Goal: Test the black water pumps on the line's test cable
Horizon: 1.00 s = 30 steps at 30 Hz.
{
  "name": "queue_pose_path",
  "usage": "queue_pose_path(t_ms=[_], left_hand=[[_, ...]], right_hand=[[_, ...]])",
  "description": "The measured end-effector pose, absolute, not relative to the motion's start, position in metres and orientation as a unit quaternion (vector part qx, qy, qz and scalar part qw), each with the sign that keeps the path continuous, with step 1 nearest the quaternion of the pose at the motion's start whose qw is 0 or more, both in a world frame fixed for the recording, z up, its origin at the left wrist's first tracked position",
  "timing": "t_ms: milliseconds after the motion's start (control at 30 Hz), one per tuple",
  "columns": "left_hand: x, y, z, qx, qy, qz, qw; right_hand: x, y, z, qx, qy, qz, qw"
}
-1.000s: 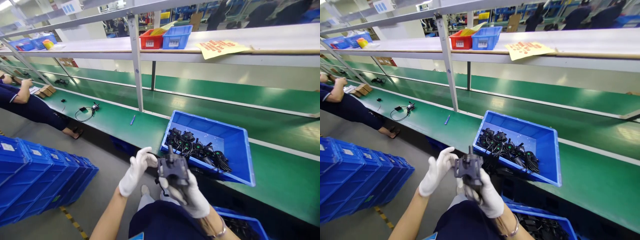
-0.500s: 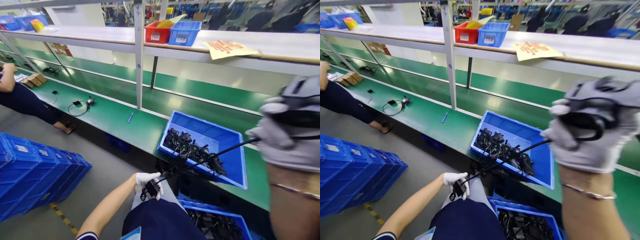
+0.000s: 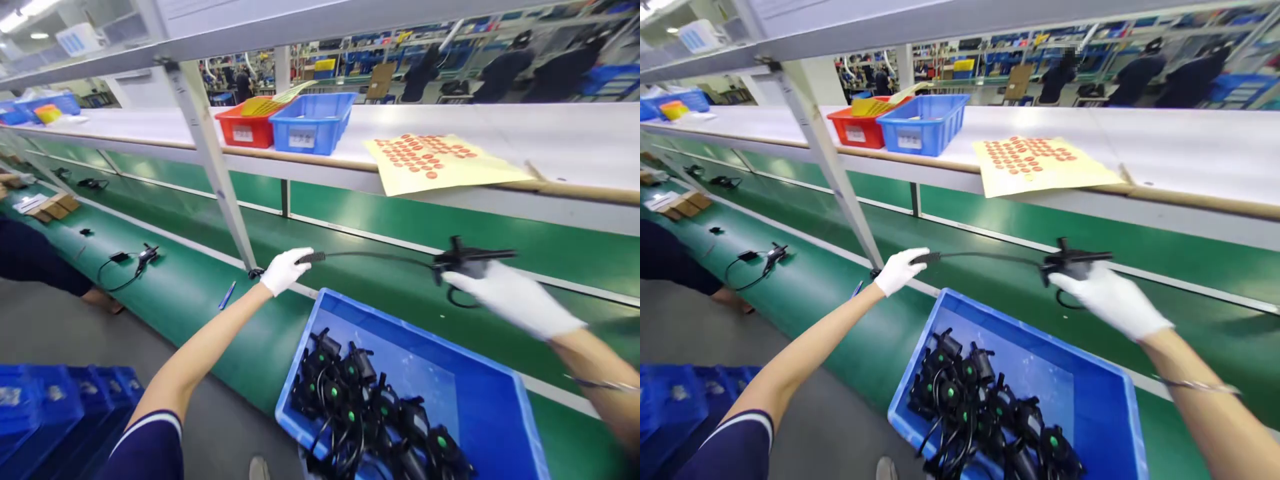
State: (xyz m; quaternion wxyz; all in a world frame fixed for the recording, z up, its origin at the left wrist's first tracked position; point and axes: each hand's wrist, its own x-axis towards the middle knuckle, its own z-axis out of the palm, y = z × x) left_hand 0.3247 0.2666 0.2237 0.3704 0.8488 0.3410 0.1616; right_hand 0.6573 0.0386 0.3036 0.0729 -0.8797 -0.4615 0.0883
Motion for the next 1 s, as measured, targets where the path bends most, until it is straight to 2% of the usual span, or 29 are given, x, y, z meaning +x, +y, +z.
queue_pose_path(t_ms=[67, 167, 267, 367, 467, 567, 667, 733, 767, 800, 833, 900, 1000], left_hand=[[0.391, 0.317, 0.207, 0.876, 0.327, 0.176, 0.307], [0.457, 0.368, 0.157, 0.908, 0.311, 0.143, 0.242], [0.481, 0.385, 0.093, 0.923, 0.314, 0.077, 0.209], [0.475, 0.38, 0.046, 0.923, 0.327, 0.021, 0.2], [0.457, 0.371, 0.043, 0.911, 0.357, 0.018, 0.207], [0.434, 0.353, 0.078, 0.879, 0.411, 0.077, 0.228], [0.411, 0.302, 0.123, 0.843, 0.442, 0.158, 0.263], [0.4, 0.248, 0.143, 0.821, 0.423, 0.187, 0.335], [0.396, 0.219, 0.148, 0.804, 0.404, 0.19, 0.393], [0.393, 0.19, 0.149, 0.747, 0.383, 0.197, 0.507], [0.391, 0.164, 0.147, 0.722, 0.372, 0.183, 0.555], [0.39, 0.122, 0.136, 0.666, 0.378, 0.158, 0.623], [0.391, 0.088, 0.117, 0.595, 0.427, 0.128, 0.669]], right_hand=[[0.675, 0.085, 0.267, -0.885, -0.441, 0.144, 0.03], [0.688, 0.147, 0.19, -0.904, -0.394, 0.166, -0.017], [0.69, 0.189, 0.118, -0.903, -0.382, 0.188, -0.048], [0.693, 0.206, 0.084, -0.889, -0.395, 0.223, -0.064], [0.697, 0.192, 0.095, -0.868, -0.426, 0.247, -0.064], [0.678, 0.142, 0.125, -0.838, -0.481, 0.255, -0.045], [0.623, 0.076, 0.144, -0.804, -0.518, 0.288, -0.046], [0.578, 0.042, 0.143, -0.798, -0.509, 0.315, -0.062], [0.558, 0.031, 0.141, -0.798, -0.503, 0.326, -0.068], [0.542, 0.023, 0.138, -0.799, -0.496, 0.332, -0.071], [0.531, 0.019, 0.135, -0.801, -0.491, 0.336, -0.07], [0.519, 0.015, 0.134, -0.809, -0.48, 0.333, -0.062], [0.517, 0.009, 0.142, -0.833, -0.46, 0.307, -0.037]])
